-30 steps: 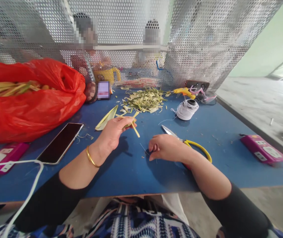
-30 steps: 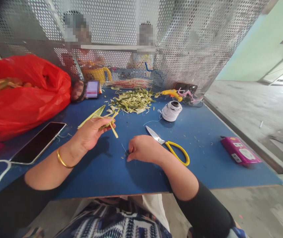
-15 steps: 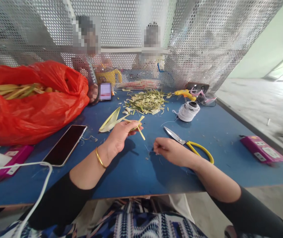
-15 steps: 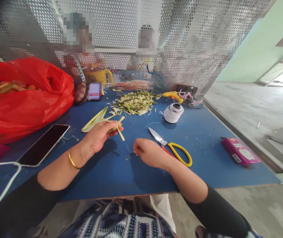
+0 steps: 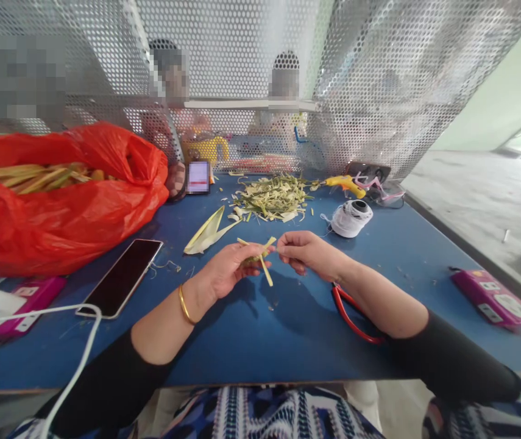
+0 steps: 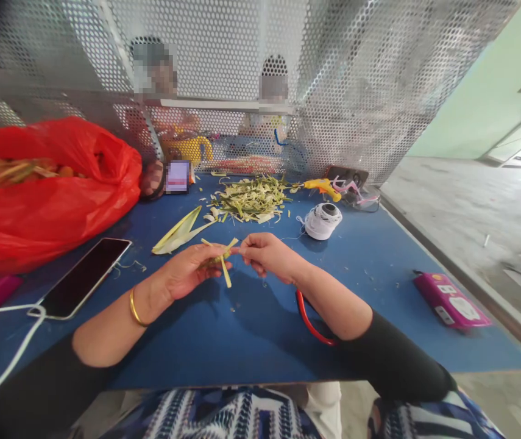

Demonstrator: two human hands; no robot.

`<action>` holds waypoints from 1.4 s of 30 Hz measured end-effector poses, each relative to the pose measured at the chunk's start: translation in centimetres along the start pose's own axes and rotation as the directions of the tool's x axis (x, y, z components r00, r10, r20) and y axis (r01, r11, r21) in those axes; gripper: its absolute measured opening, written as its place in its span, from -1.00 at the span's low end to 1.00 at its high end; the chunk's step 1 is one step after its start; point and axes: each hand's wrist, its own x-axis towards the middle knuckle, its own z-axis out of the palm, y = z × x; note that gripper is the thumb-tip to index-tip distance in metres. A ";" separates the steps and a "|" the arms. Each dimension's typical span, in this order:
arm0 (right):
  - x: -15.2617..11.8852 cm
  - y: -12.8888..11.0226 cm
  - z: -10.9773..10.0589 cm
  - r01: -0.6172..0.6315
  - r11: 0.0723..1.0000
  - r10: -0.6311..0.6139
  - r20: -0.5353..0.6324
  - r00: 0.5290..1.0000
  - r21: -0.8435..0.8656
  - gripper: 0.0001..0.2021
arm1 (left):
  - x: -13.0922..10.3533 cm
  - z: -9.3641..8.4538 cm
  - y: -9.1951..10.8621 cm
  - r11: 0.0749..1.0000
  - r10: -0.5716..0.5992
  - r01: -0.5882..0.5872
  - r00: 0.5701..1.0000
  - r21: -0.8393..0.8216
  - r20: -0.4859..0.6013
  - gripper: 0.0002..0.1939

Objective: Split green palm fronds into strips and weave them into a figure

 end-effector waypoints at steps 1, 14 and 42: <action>0.2 0.1 0.1 0.010 1.000 -0.010 -0.009 1.000 0.002 -0.84 | 0.1 0.0 -0.1 1.000 -0.023 0.023 1.000 -0.020 0.019 -0.88; -0.3 1.4 -2.0 0.203 0.805 -0.237 0.011 0.971 -0.557 -0.87 | 0.7 0.5 -0.7 1.000 0.019 -0.019 0.989 0.005 -0.146 -0.83; -1.8 2.5 1.4 0.501 0.327 -0.646 0.198 0.737 -0.801 -0.82 | 0.1 1.2 -0.8 0.873 0.346 -0.283 0.933 0.399 -0.095 -0.88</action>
